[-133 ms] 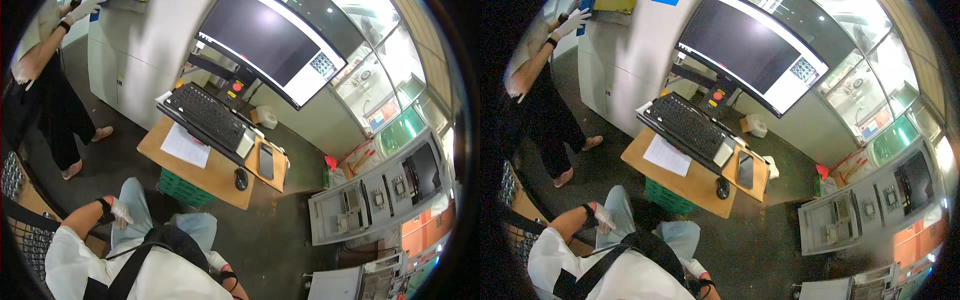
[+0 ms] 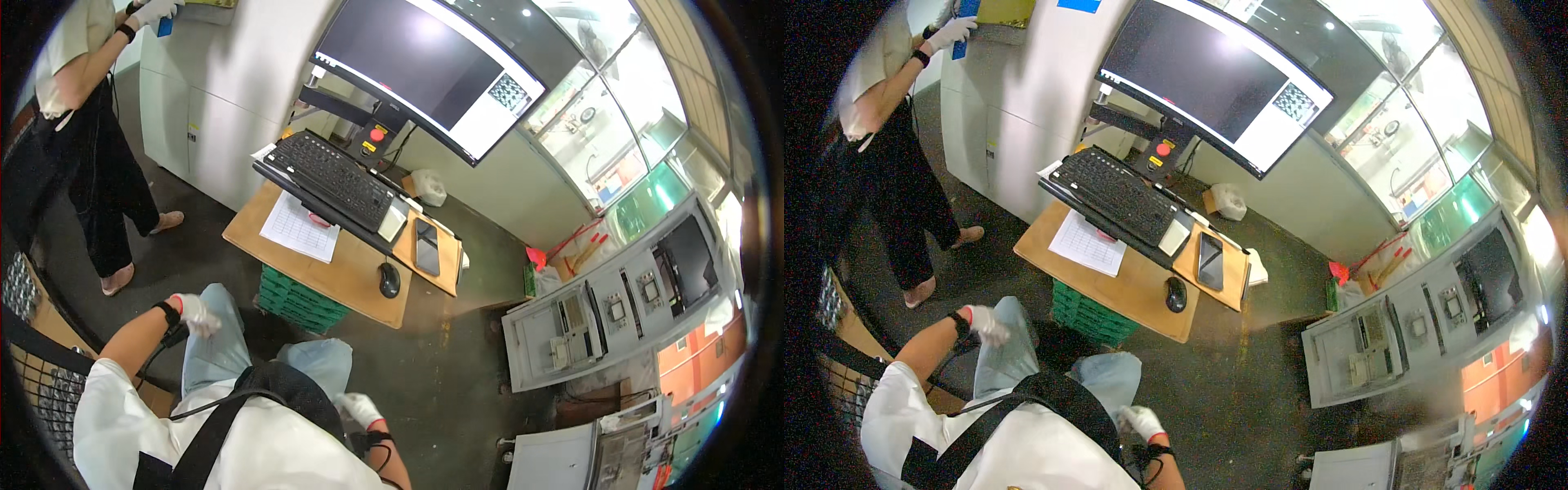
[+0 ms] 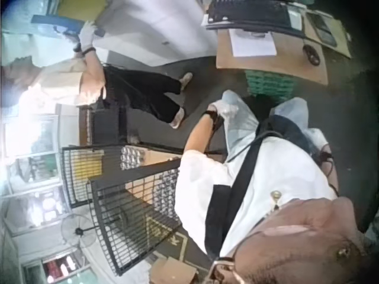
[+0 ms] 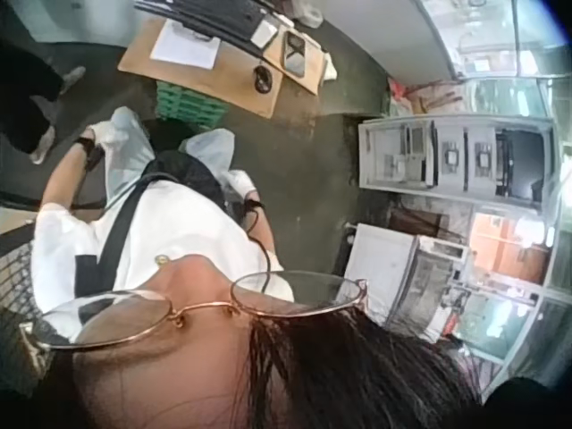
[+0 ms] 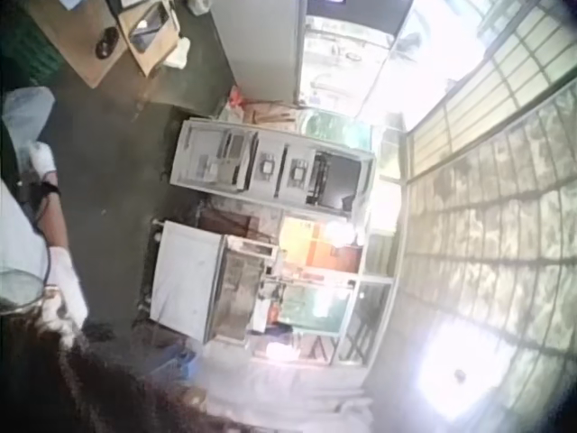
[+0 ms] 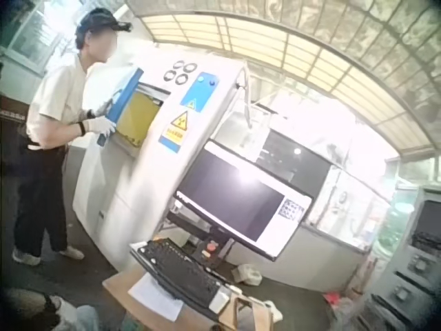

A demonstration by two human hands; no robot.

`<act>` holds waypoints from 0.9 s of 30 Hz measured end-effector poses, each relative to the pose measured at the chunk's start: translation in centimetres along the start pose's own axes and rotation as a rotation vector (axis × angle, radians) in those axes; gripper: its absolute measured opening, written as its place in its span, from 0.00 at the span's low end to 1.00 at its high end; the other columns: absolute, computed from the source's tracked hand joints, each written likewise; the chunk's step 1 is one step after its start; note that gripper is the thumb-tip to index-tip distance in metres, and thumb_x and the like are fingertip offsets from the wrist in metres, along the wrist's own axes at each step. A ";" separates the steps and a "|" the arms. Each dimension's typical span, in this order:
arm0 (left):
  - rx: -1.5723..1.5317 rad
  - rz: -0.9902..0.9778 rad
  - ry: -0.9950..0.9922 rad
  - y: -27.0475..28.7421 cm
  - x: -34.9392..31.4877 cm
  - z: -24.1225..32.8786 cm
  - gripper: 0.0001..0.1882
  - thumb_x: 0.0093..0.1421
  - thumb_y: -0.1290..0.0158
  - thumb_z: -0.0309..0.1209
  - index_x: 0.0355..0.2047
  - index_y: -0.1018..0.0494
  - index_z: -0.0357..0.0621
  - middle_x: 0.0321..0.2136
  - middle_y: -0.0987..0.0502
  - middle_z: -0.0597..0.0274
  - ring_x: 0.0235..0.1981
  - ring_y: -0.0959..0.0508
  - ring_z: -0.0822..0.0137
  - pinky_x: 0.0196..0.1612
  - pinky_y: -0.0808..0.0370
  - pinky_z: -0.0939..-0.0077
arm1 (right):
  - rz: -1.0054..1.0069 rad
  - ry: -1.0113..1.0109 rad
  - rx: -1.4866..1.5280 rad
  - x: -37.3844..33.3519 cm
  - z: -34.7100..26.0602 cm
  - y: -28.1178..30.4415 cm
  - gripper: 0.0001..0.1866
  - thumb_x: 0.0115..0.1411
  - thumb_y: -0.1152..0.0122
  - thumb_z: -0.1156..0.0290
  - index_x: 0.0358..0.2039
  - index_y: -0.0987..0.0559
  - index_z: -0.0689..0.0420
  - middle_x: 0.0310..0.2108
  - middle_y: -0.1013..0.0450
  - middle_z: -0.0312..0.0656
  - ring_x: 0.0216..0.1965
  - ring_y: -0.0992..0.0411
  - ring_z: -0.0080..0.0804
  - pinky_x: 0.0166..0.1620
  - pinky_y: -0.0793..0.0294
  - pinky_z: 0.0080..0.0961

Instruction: Monitoring an industrial quality control or inspection process using a computer monitor and keyboard while seated at a station.

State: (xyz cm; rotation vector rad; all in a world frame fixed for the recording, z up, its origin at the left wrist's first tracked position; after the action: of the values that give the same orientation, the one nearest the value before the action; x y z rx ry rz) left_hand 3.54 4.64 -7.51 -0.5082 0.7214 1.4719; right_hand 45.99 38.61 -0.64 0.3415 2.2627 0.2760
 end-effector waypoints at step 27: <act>-0.391 0.962 -0.009 23.2 6.2 7.2 0.28 0.64 0.40 0.32 0.65 0.29 0.42 0.34 0.18 0.56 0.21 0.24 0.67 0.23 0.27 0.66 | 0.899 0.051 -0.286 12.9 -17.7 16.8 0.37 0.64 0.39 0.48 0.68 0.29 0.58 0.59 0.25 0.62 0.61 0.27 0.59 0.65 0.28 0.45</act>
State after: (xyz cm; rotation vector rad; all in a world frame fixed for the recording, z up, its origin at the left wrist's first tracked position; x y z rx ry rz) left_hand -18.86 15.45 -4.12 -0.4616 0.7020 2.5446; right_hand 26.96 57.15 6.94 1.1887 1.9410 1.0571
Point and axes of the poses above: each hand's wrist, its own x-axis towards the middle knuckle, its own y-axis out of the back of the hand, z = x × y, the point moved 6 cm from there along x, towards the middle knuckle
